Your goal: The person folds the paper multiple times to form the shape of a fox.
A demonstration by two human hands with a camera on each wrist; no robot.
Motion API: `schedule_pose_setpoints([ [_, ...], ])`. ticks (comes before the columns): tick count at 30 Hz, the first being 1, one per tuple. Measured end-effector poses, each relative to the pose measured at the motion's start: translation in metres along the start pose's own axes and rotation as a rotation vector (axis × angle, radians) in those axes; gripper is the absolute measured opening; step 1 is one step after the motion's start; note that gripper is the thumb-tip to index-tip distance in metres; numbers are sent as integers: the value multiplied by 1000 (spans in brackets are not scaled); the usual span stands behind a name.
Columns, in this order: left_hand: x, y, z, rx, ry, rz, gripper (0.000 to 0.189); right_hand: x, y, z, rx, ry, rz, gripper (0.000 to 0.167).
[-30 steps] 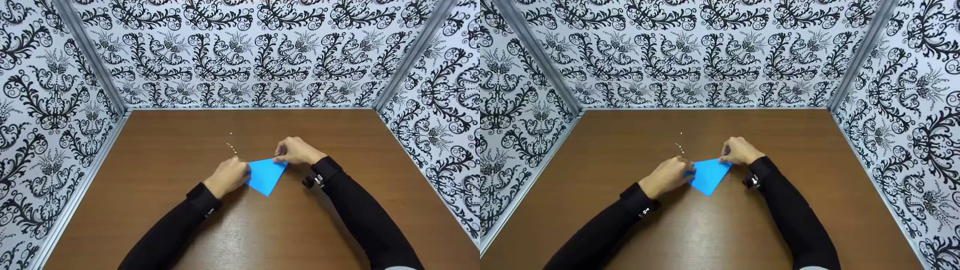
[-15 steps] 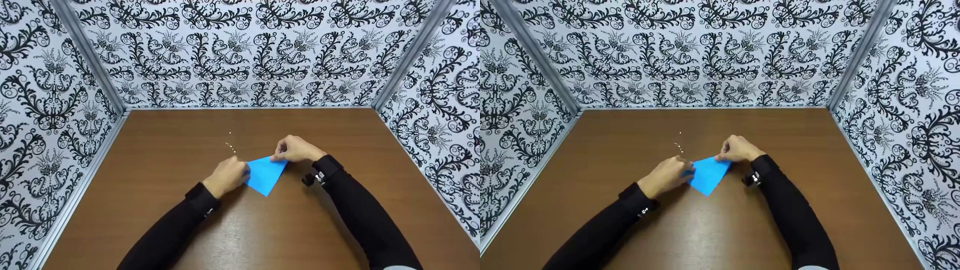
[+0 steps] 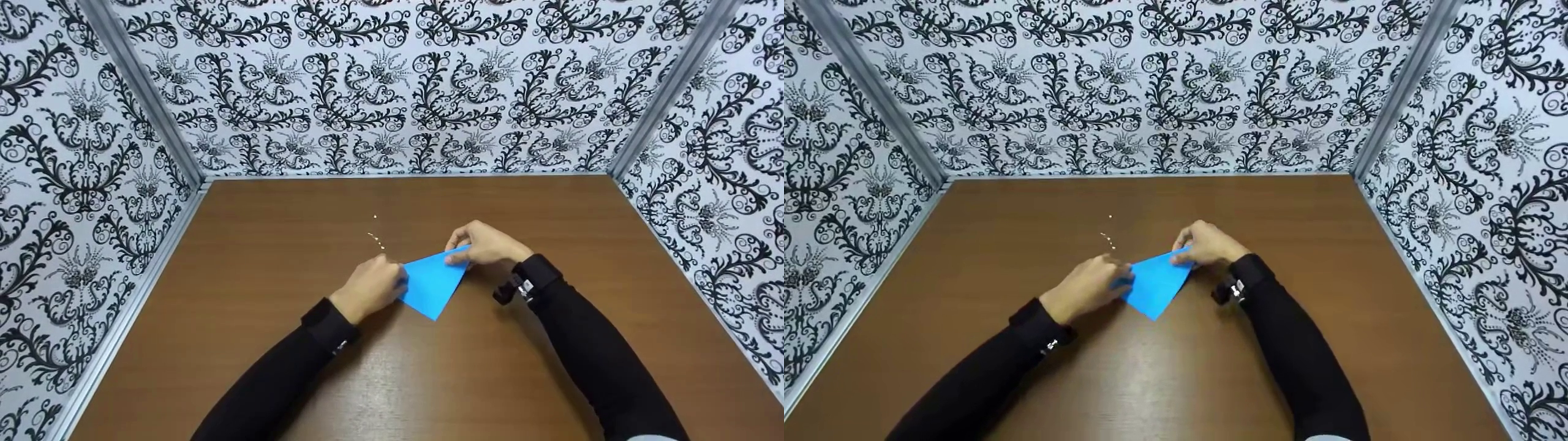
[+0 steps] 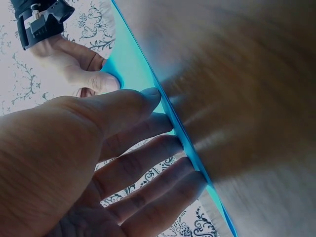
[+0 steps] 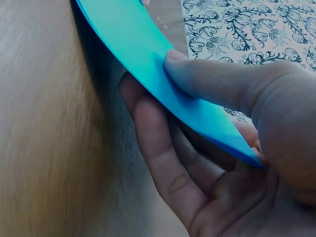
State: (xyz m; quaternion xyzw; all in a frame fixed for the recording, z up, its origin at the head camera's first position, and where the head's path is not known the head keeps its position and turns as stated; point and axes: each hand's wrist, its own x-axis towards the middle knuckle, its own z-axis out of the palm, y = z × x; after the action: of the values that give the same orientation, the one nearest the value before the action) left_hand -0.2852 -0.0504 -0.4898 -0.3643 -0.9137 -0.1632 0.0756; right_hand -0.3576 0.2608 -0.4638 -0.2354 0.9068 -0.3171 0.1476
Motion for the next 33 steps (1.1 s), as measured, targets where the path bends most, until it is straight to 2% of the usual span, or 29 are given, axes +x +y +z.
schedule_pose_setpoints([
  [11,0,-1,0,-2,11,13,25,-2,2,5,25,34,-19,14],
  [17,-1,-2,-2,36,31,30,14,-6,2,7,9,67,-41,15],
  [25,1,-1,-9,0,96,-26,2,-13,1,5,48,126,-8,15],
  [30,5,0,-24,-43,184,-52,28,-19,-1,4,100,196,-12,15],
  [33,7,1,-34,-46,235,-69,37,-23,-3,4,117,245,-24,14],
])
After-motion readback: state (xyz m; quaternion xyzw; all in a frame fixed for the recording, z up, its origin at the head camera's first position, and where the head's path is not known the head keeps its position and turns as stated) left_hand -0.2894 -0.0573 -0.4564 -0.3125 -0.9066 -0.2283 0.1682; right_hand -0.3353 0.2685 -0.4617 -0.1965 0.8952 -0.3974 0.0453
